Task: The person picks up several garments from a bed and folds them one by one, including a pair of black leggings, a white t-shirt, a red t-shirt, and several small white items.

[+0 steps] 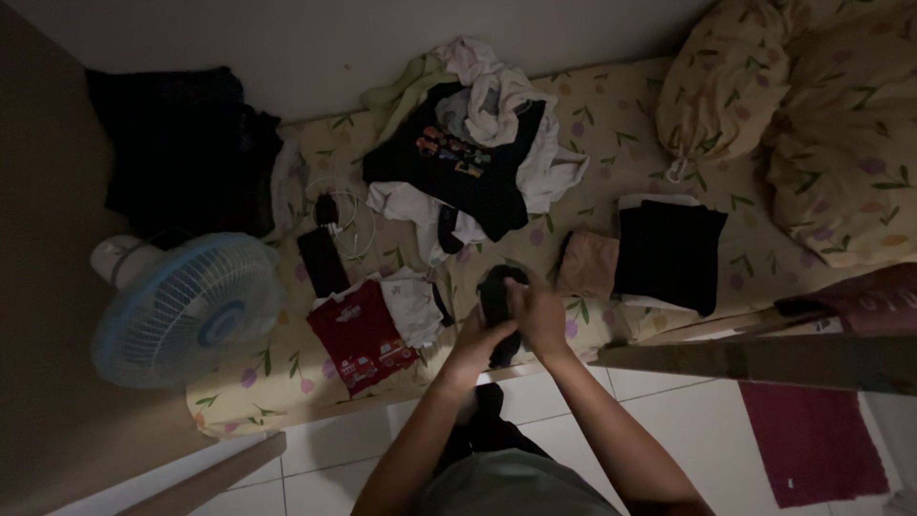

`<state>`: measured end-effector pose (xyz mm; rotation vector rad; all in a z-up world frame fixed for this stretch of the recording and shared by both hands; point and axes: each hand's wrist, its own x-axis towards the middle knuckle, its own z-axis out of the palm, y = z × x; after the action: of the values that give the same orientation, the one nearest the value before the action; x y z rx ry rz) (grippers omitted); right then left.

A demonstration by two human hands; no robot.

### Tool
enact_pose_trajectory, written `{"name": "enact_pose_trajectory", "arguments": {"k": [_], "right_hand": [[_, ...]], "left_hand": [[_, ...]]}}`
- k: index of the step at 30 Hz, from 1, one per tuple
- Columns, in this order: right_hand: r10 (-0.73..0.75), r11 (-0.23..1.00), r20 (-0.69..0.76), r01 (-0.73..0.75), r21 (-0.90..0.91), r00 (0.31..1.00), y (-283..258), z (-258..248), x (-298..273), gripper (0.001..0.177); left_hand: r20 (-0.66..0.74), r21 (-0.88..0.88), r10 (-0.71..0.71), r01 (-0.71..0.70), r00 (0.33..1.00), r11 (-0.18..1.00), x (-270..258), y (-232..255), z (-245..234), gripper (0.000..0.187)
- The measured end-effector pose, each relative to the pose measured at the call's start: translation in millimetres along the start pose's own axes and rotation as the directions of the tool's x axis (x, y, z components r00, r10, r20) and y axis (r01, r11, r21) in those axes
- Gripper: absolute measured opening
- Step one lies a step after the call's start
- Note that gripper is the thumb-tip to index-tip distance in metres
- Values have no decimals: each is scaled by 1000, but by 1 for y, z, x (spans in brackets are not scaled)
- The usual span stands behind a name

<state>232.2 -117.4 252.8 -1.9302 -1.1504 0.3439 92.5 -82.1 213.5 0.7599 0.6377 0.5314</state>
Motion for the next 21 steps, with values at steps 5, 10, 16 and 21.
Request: {"name": "enact_pose_trajectory", "arguments": {"k": [5,10,16,21], "right_hand": [[97,983,11,-97,156,995,65,35,-10,49],[433,684,403,-585,436,806,87,63,-22,64],[468,634,546,-694,340,695,128,99,-22,54],[366,703,514,-592,393,776,178,179,10,49]], "left_hand": [[-114,96,64,-54,991,994,4,-25,-17,58],[-102,390,-67,102,993,915,7,-75,-50,61],[29,536,-42,20,999,844,15,-161,-116,74],[-372,636,-102,333,923,696,30,-147,-134,81]]}}
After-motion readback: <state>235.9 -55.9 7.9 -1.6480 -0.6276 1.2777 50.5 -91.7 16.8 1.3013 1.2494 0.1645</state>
